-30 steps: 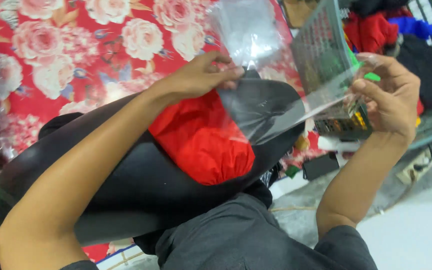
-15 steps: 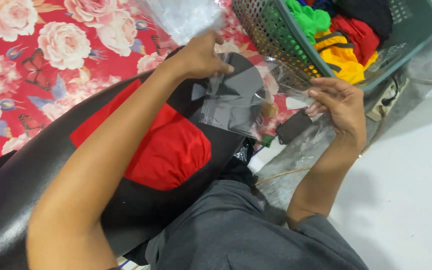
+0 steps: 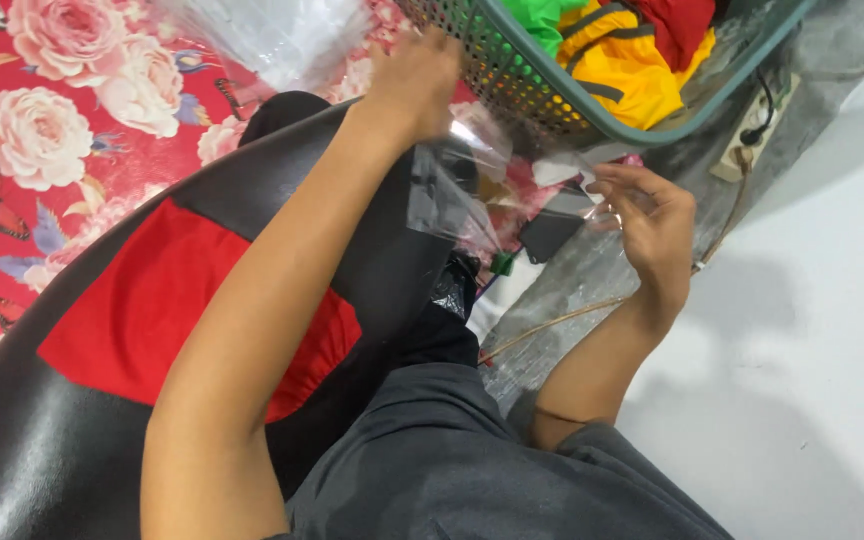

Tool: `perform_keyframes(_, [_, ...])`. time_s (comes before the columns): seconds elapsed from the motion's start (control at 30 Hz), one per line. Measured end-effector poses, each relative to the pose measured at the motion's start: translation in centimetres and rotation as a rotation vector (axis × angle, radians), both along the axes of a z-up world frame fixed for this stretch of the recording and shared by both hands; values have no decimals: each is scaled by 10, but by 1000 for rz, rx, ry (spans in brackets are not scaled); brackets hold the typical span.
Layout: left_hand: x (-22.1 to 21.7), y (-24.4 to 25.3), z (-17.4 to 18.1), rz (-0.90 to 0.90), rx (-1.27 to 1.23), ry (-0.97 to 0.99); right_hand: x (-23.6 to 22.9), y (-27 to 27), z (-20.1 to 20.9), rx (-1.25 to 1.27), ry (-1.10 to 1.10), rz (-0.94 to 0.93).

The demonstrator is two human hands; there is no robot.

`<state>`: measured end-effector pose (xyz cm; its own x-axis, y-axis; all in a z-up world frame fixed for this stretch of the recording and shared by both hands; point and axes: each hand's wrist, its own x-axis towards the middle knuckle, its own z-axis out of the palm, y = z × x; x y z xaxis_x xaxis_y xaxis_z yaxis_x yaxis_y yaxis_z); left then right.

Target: The person folds a red cloth item, places it inside a clear plastic bag, and smooths the bag down by hand.

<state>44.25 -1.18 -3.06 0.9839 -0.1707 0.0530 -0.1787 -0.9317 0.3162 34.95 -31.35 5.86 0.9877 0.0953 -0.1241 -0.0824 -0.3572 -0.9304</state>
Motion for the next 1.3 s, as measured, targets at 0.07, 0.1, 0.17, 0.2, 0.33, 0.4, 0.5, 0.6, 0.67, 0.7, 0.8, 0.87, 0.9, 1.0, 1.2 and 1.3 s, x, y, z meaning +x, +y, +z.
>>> perform_keyframes(0.07, [-6,-27,27,-145,-86,62,-4,-2,16,-109,-129,113])
perform_keyframes(0.1, [-10,-40,40,-273,-174,117,-5,-2,25,-221,-264,242])
perform_keyframes(0.17, [-20,-70,62,-369,-256,180,-7,-1,41,-288,-308,285])
perform_keyframes(0.2, [-25,-85,74,-456,-337,235,-8,-1,49,-355,-360,336])
perform_keyframes(0.33, [-24,-101,48,-611,-584,-38,-11,-16,63,-384,-329,292])
perform_keyframes(0.4, [-15,-98,19,-625,-330,116,-12,-35,61,-498,-352,215])
perform_keyframes(0.5, [1,-62,-75,-436,159,20,-21,-47,79,-440,-388,171])
perform_keyframes(0.6, [6,-33,-55,-352,293,-242,-24,-55,84,-474,-467,152])
perform_keyframes(0.67, [12,-32,-40,-313,286,-288,-24,-55,84,-460,-455,146])
perform_keyframes(0.7, [16,-28,-33,-268,288,-338,-22,-53,83,-439,-451,142])
perform_keyframes(0.8, [13,-29,-27,-284,76,-303,-23,-49,85,-436,-431,129])
perform_keyframes(0.87, [7,-38,-10,-312,48,-193,-22,-48,84,-433,-436,146])
perform_keyframes(0.9, [6,-42,-1,-337,24,-88,-20,-48,84,-427,-447,162])
perform_keyframes(1.0, [-11,-72,59,-387,-134,173,-19,-45,88,-470,-461,245])
perform_keyframes(1.2, [-38,-118,63,-584,-636,59,-15,-31,98,-525,-422,391])
perform_keyframes(1.3, [-48,-118,67,-556,-803,74,-24,-18,116,-465,-362,386])
